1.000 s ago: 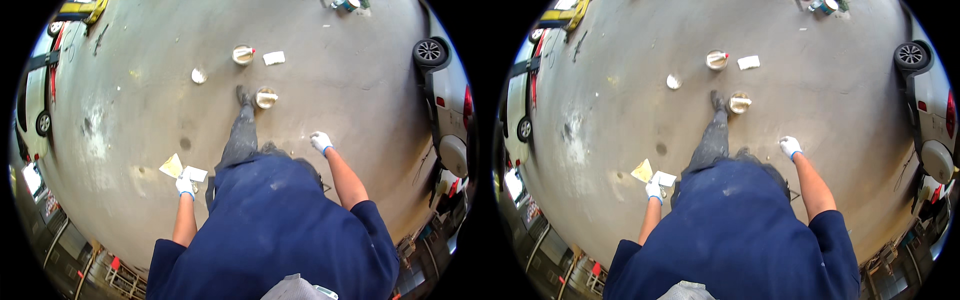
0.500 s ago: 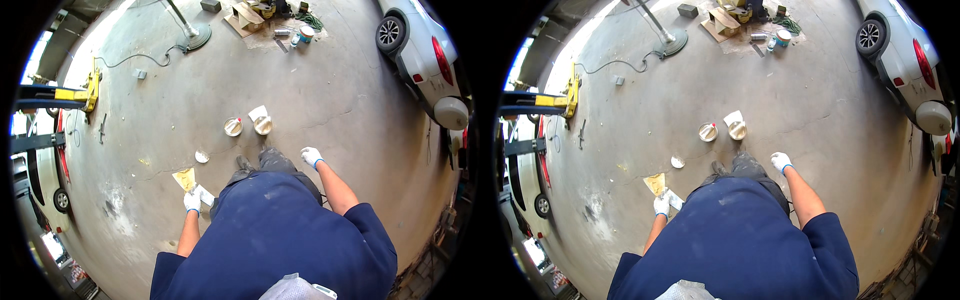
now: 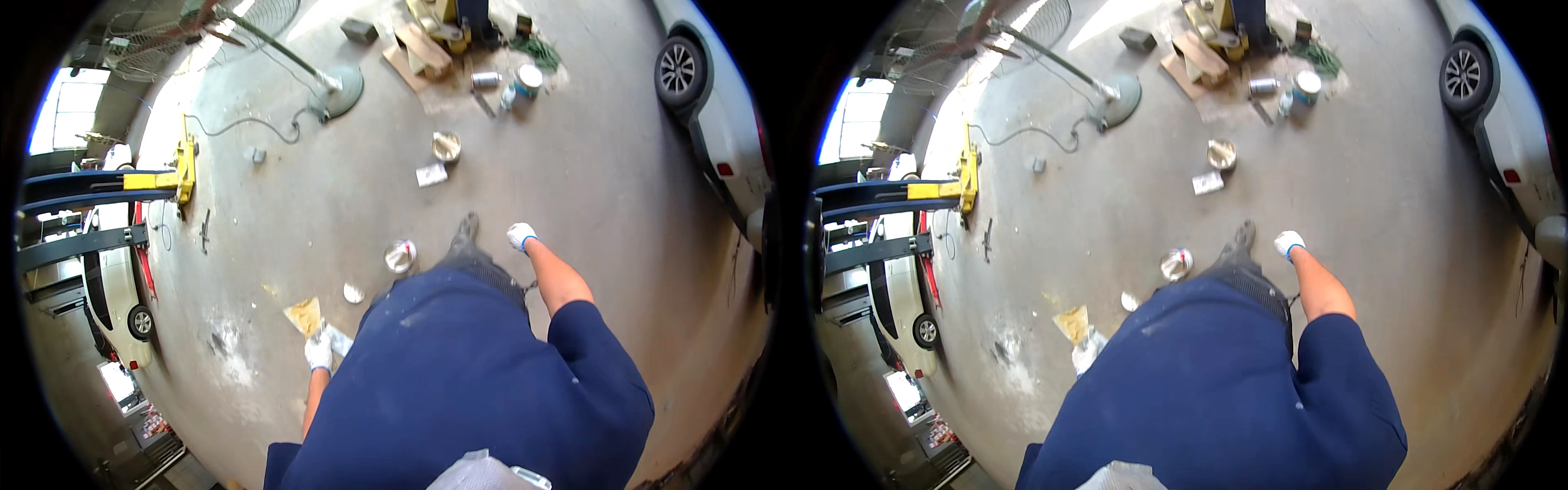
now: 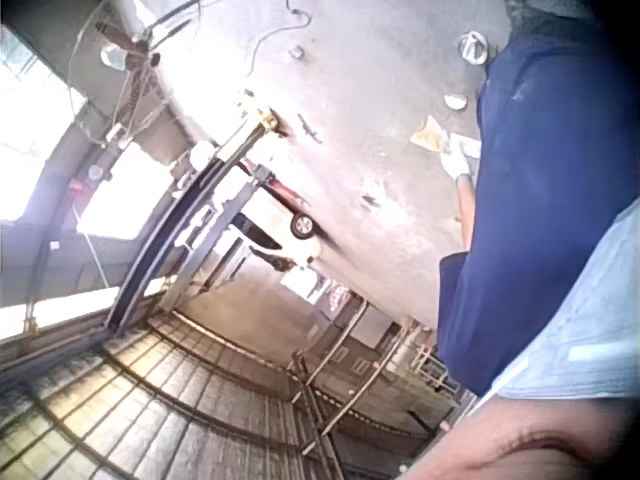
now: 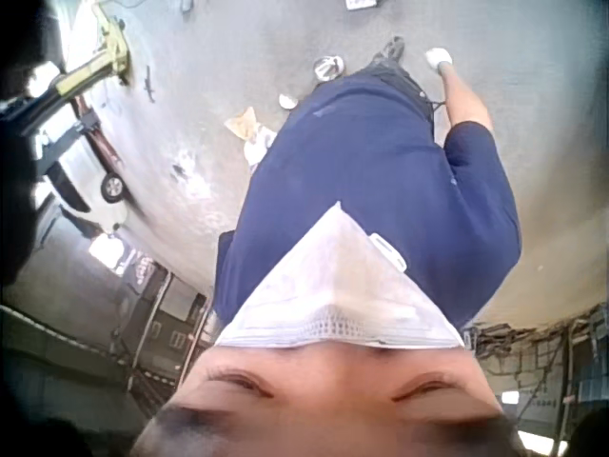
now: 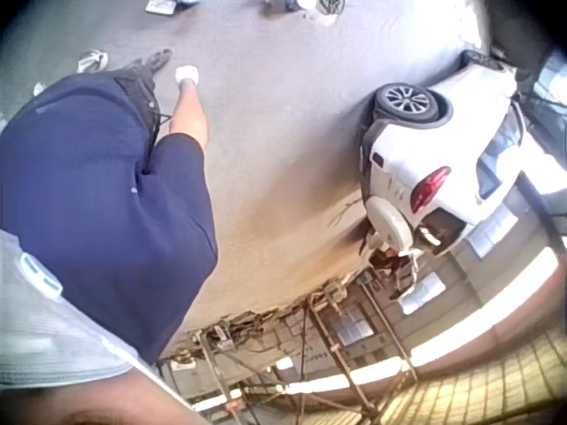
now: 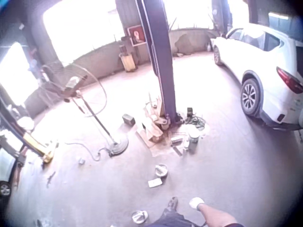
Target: The person applies a beige body filler to the rear bumper of a white car using a metal spreader, smoothing the material across the surface. The person then walks to a tool cart, picks up a sanding tool, and returns to the car.
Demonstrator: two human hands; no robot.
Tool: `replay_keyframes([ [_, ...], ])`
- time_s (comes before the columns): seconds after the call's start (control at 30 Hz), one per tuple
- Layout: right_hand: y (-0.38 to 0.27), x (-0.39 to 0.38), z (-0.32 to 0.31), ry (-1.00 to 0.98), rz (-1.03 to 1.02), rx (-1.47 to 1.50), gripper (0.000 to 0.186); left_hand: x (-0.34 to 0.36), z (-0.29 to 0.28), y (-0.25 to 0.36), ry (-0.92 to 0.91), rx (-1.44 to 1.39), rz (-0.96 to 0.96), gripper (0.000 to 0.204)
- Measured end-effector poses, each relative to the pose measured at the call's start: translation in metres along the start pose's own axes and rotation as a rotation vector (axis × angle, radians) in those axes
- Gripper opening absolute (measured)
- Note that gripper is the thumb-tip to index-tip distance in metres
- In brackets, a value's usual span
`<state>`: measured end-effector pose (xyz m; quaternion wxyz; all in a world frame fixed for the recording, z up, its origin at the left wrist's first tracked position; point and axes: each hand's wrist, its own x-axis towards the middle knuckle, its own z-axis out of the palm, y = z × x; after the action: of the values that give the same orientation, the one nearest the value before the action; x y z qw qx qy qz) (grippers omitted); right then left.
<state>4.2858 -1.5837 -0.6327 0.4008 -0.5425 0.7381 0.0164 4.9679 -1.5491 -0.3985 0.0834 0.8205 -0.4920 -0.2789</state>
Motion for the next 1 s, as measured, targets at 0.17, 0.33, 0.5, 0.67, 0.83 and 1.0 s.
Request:
replay_keyframes([
  [0.17, -0.064, 0.058, -0.140, 0.239, 0.256, 0.964, 0.027, 0.015, 0.019, 0.074, -0.027, -0.305, -0.089, 0.031],
  [0.33, 0.035, 0.063, -0.141, 0.187, -0.124, -0.249, 0.037, 0.054, 0.044, 0.164, 0.052, -0.014, -0.047, 0.037],
  [0.5, 0.083, 0.052, -0.126, -0.513, -0.153, -0.734, 0.026, 0.074, 0.079, 0.123, -0.020, -0.068, -0.159, 0.041],
  [0.67, 0.064, 0.089, -0.177, 0.011, 0.498, 0.709, 0.014, 0.092, 0.084, 0.154, -0.278, 0.265, -0.165, 0.045],
  [0.83, 0.013, 0.133, -0.209, 0.106, 0.488, 0.556, 0.031, 0.178, 0.095, 0.190, -0.468, 0.320, -0.229, 0.044],
  [1.0, -0.101, 0.184, -0.254, 0.062, 0.445, 0.644, 0.032, 0.378, 0.086, 0.284, -0.472, 0.244, -0.093, 0.047],
])
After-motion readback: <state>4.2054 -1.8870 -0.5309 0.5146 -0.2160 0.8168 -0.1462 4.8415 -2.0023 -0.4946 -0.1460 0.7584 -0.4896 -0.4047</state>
